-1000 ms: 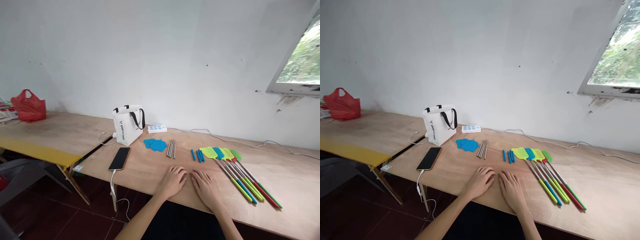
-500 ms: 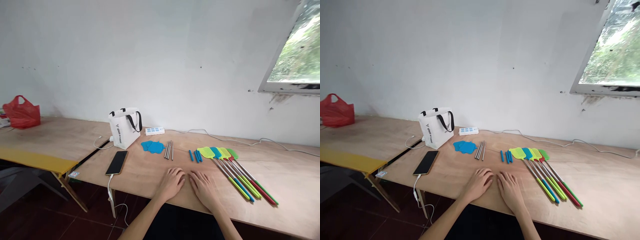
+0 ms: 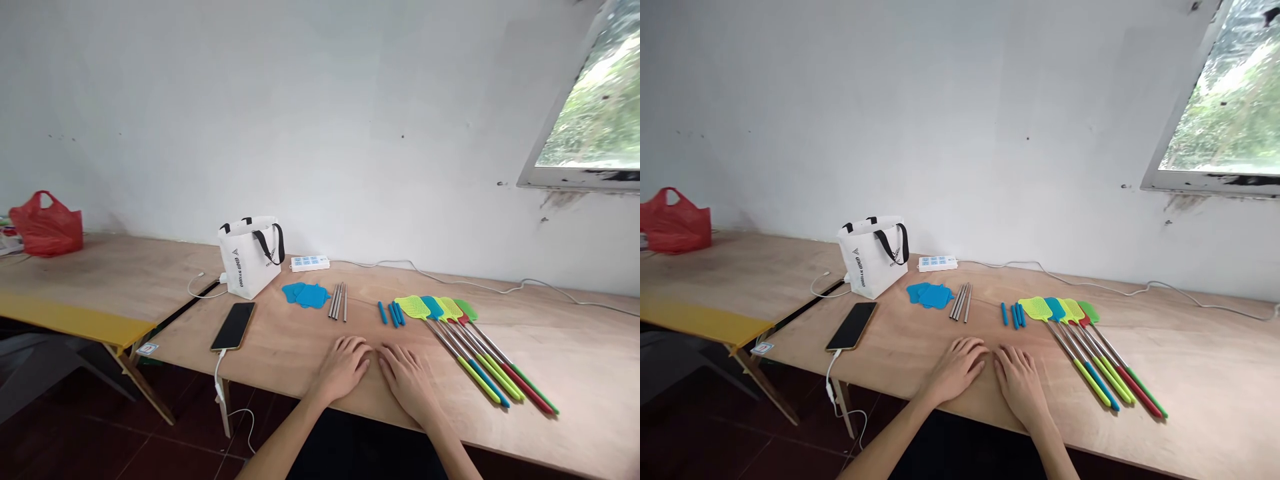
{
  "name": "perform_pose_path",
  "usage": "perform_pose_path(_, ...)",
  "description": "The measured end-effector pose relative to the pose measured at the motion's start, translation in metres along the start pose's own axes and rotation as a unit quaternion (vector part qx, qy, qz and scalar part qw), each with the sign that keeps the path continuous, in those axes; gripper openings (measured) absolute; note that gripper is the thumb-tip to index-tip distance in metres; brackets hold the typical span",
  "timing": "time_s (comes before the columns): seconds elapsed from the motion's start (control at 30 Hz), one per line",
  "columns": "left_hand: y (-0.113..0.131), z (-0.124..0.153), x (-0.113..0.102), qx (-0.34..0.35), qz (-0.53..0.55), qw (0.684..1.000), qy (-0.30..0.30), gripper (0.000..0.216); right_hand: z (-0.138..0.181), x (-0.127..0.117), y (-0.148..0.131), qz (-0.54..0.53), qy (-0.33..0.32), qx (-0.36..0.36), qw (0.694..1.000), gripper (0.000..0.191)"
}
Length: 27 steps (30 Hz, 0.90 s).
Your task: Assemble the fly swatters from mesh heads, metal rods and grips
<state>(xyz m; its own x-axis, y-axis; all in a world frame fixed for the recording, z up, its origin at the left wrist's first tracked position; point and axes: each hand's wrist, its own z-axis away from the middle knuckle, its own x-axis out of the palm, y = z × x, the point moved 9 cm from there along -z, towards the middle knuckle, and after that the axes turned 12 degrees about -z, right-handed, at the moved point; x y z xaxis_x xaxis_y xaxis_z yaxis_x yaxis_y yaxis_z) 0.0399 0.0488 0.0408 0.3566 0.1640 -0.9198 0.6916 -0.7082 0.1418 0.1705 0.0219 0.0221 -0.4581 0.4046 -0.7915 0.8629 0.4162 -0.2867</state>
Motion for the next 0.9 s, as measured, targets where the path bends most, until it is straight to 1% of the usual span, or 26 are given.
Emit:
perform_pose_path(0.07, -0.002, 0.001, 0.005, -0.002, -0.015, 1.000, -0.003, 0.033, 0.000, 0.000, -0.001, 0.001, -0.002, 0.002, 1.000, 0.033)
perform_pose_path(0.17, -0.007, 0.001, 0.018, -0.009, -0.031, 0.999, -0.034, 0.041, 0.000, -0.001, -0.001, 0.005, -0.001, 0.004, 1.000, 0.032)
perform_pose_path(0.3, -0.024, -0.002, 0.033, -0.018, -0.051, 0.996, -0.069, 0.061, 0.000, -0.001, -0.002, 0.012, 0.005, 0.003, 1.000, 0.032)
perform_pose_path(0.37, -0.037, -0.008, 0.035, -0.023, -0.077, 0.995, -0.065, 0.069, 0.000, -0.001, -0.002, 0.012, 0.005, 0.004, 1.000, 0.032)
perform_pose_path(0.4, -0.043, -0.014, 0.034, -0.023, -0.093, 0.994, -0.053, 0.070, -0.001, -0.001, -0.002, 0.011, 0.004, 0.005, 1.000, 0.032)
perform_pose_path(0.5, -0.062, -0.035, 0.027, -0.029, -0.143, 0.989, 0.009, 0.062, -0.001, -0.002, -0.003, 0.007, 0.000, 0.010, 1.000, 0.033)
perform_pose_path(0.53, -0.068, -0.042, 0.027, -0.034, -0.154, 0.987, 0.019, 0.060, -0.001, -0.002, -0.003, 0.006, 0.001, 0.010, 1.000, 0.033)
perform_pose_path(0.67, -0.086, -0.064, 0.039, -0.074, -0.156, 0.985, 0.001, 0.054, -0.001, -0.003, -0.003, 0.005, 0.006, 0.007, 1.000, 0.034)
perform_pose_path(0.77, -0.083, -0.067, 0.041, -0.076, -0.159, 0.984, 0.017, 0.048, 0.000, -0.003, -0.003, 0.007, 0.006, 0.007, 1.000, 0.034)
perform_pose_path(0.9, -0.071, -0.060, 0.040, -0.059, -0.159, 0.985, 0.038, 0.044, 0.001, -0.001, 0.000, 0.005, 0.007, 0.005, 1.000, 0.034)
